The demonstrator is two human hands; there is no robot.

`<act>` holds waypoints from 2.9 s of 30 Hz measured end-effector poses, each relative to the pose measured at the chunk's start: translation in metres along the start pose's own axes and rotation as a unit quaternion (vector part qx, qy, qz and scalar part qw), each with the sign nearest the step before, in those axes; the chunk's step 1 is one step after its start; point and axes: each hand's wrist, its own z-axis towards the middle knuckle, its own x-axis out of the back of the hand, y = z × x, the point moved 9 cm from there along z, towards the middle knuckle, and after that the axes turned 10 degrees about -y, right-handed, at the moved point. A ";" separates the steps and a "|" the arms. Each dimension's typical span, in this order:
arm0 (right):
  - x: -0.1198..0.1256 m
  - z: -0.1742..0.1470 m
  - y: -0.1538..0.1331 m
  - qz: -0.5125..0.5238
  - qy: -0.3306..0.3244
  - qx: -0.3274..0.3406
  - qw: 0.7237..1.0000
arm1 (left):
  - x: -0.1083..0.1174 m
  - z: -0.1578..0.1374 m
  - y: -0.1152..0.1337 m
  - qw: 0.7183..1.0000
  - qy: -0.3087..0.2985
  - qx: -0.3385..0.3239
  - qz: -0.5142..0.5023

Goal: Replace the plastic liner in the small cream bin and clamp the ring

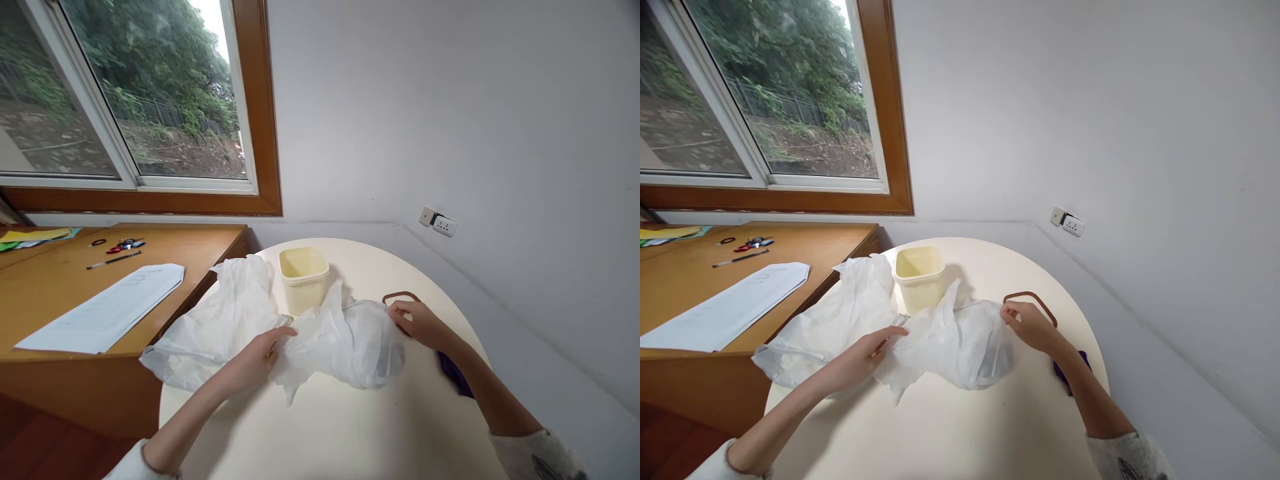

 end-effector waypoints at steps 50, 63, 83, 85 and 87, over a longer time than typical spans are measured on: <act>-0.067 0.002 -0.002 0.017 -0.188 0.007 0.982 | 0.006 -0.005 0.010 0.994 0.043 -0.052 -0.080; -0.094 0.020 -0.025 0.168 -0.236 0.006 0.957 | -0.024 0.005 0.044 0.993 -0.029 -0.117 -0.003; -0.101 -0.005 -0.007 0.063 -0.223 -0.030 0.972 | -0.031 0.004 0.027 0.996 -0.002 -0.075 0.040; -0.105 -0.003 -0.009 0.072 -0.214 -0.034 0.974 | -0.033 0.010 0.028 0.996 0.000 -0.083 0.037; -0.108 0.000 -0.012 0.087 -0.196 -0.031 0.976 | -0.035 0.017 0.031 0.995 0.003 -0.093 0.036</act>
